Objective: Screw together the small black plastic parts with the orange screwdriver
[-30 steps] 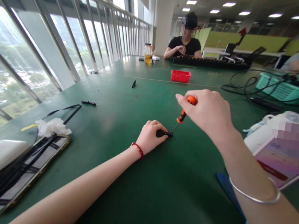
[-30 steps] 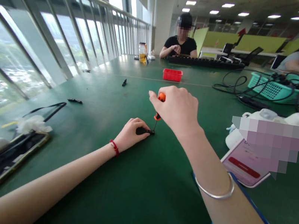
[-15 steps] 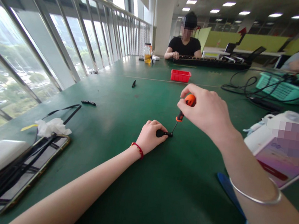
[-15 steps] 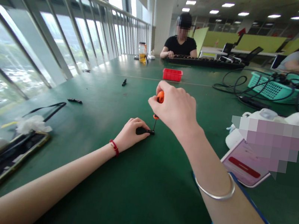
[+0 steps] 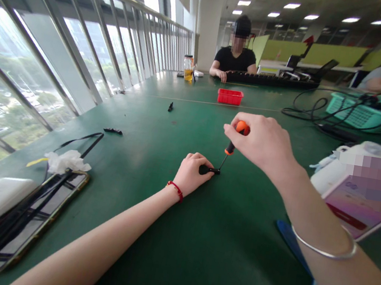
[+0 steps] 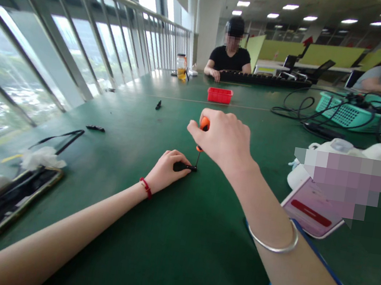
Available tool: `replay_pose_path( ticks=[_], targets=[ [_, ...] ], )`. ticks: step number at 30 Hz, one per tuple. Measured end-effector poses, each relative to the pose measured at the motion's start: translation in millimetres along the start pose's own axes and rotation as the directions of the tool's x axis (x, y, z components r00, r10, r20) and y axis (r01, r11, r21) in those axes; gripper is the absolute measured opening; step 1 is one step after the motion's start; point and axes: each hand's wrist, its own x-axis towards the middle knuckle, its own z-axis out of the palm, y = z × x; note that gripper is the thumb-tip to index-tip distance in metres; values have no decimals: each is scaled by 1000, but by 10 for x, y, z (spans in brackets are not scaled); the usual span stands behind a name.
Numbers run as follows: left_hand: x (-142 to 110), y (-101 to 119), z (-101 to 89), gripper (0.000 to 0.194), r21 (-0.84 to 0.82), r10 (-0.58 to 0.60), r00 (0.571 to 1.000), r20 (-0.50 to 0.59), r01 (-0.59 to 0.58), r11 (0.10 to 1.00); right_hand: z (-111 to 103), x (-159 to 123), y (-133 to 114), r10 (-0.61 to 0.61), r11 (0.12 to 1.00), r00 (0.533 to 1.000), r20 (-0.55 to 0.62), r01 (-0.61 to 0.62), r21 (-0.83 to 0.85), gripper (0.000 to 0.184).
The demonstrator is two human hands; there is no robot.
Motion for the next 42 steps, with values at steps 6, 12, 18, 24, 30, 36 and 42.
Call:
replay_pose_path(
  ticks=[6,12,18,24,30,36,42],
  targets=[
    [-1,4,-6,10,2,0,1000,3,0,1000,-7,-2,-3,-10,1000,999,-31,11,7,21],
    [-3,-2,-4,10,-4,1,1000,-4,-1,1000,-39,-13,-5,1,1000,1000,-25,-1,7,42],
    [-2,-7,-1,10,-5,7,1000,-4,-7,1000,-16,3,2,-15,999,1000,-16,16,41,24],
    [-1,-8,-1,9,-2,5,1000,-5,-5,1000,11,5,-2,-12,999,1000,-11,12,41,27],
    [1,-1,-2,9,-4,-2,1000,-7,2,1000,11,0,-10,-11,1000,998,-61,12,16,25],
    [-1,4,-3,9,1,-2,1000,-1,2,1000,17,5,0,-2,1000,997,-75,2,-2,25],
    [-5,-2,1,9,-2,3,1000,-6,-3,1000,-6,-1,1,6,1000,1000,-24,-6,13,30]
  ],
)
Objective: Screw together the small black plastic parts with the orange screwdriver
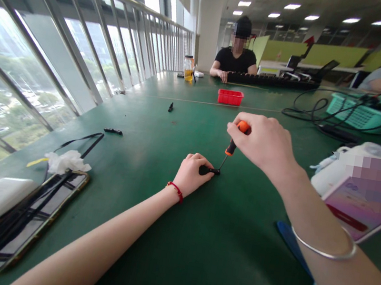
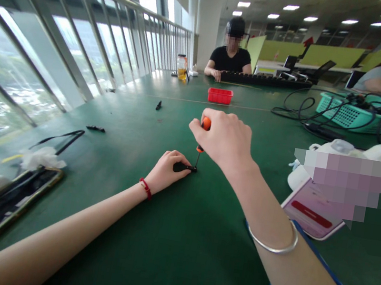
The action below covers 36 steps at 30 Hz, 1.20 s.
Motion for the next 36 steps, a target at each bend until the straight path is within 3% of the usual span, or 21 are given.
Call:
replay_pose_path(
  ticks=[3,7,12,17,23,27,33,36],
  targets=[
    [0,-3,-1,9,1,-4,1000,3,4,1000,-13,3,14,0,1000,1000,13,-1,16,37],
    [2,-2,-6,10,-4,-1,1000,6,1,1000,-6,12,18,-11,1000,1000,1,11,18,19],
    [4,3,-7,10,2,-3,1000,9,3,1000,-3,7,23,15,1000,1000,27,-15,-14,36],
    [5,7,-6,10,0,-8,1000,8,8,1000,8,11,27,-7,999,1000,8,7,32,21],
    [5,0,0,10,-8,-6,1000,4,6,1000,27,22,29,18,999,1000,25,-19,41,33],
    [5,-8,2,10,-10,-2,1000,4,2,1000,18,20,25,26,999,999,23,-27,38,16],
    [5,-14,6,10,-10,-1,1000,-1,1,1000,12,13,15,86,996,995,43,-86,-11,38],
    [5,-8,3,10,-10,-6,1000,5,6,1000,12,18,21,70,998,997,21,-70,-7,20]
  ],
)
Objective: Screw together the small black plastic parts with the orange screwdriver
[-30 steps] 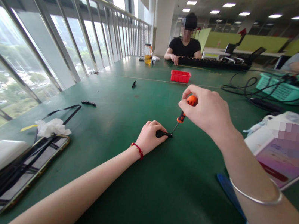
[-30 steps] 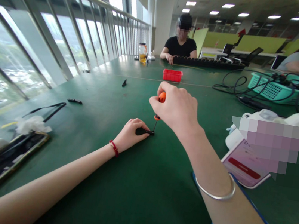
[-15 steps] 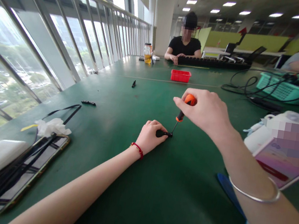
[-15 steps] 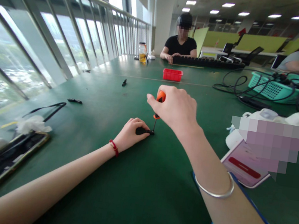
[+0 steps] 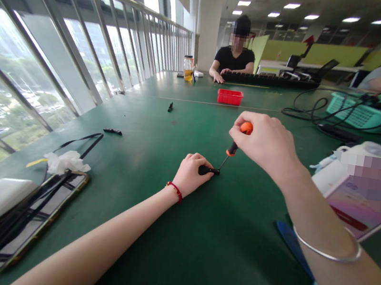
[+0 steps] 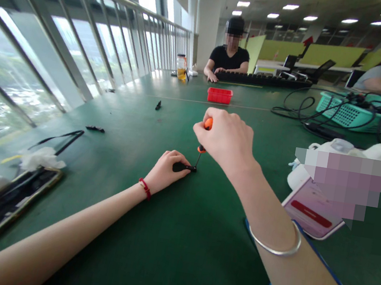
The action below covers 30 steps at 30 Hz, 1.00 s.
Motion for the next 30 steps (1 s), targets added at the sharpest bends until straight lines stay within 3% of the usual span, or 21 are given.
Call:
replay_pose_path(
  ticks=[3,7,11,17,20,24,30],
  targets=[
    [0,8,-5,10,1,0,1000,0,0,1000,-5,0,0,-13,1000,1000,-3,13,14,19],
    [0,10,-6,10,5,-3,1000,5,3,1000,-16,-9,-1,-8,1000,1000,8,8,17,37],
    [1,0,0,10,5,4,1000,0,-4,1000,-12,-10,-6,-31,999,999,-24,32,41,20],
    [0,-6,2,10,8,7,1000,1,-7,1000,-7,-9,-10,-18,999,1000,21,17,35,33],
    [-1,-1,-1,10,7,7,1000,2,-7,1000,-1,-4,-2,-38,997,999,13,37,67,18],
    [-3,2,-4,10,1,9,1000,-8,-9,1000,19,-1,-4,-63,992,998,28,60,107,19],
    [-1,-4,-3,8,8,12,1000,-8,-12,1000,37,-27,-51,-52,982,994,-95,68,178,23]
  ],
)
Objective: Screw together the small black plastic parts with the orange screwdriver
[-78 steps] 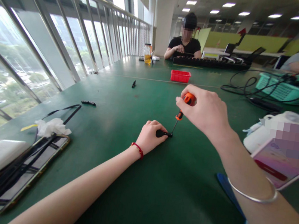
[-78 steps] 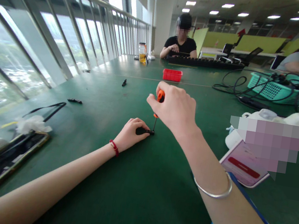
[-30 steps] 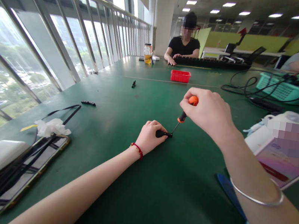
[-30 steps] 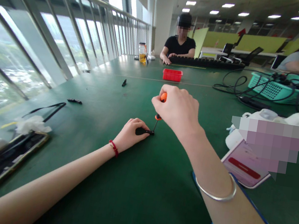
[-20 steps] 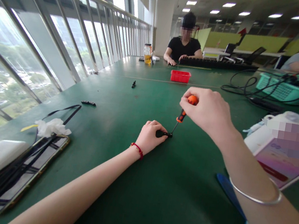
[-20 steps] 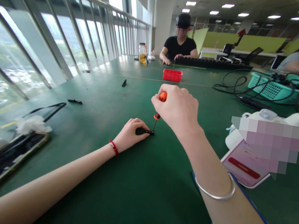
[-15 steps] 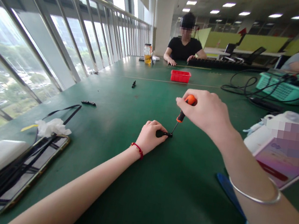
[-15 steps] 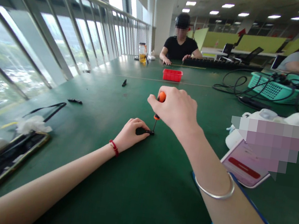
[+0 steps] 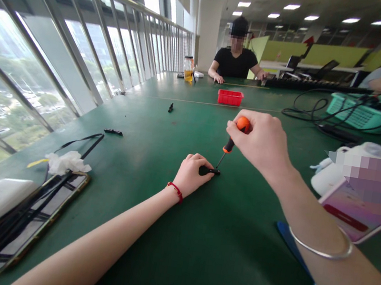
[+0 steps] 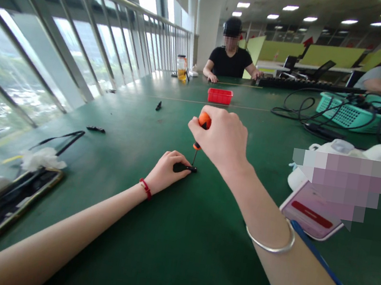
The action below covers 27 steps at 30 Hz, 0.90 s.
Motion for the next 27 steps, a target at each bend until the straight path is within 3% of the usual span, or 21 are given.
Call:
replay_pose_path(
  ticks=[5,19,23,27],
  targets=[
    [5,-1,3,7,6,5,1000,0,-5,1000,48,-20,-26,-45,996,999,9,44,79,24],
    [0,15,-7,7,-6,0,1000,5,0,1000,88,-21,-21,-45,998,998,46,44,39,25],
    [0,18,-11,6,-2,0,1000,5,0,1000,68,-27,-46,-39,999,997,68,36,36,14],
    [1,17,-10,6,-3,1,1000,1,-1,1000,53,-35,-64,-56,998,994,96,55,18,16]
  ],
)
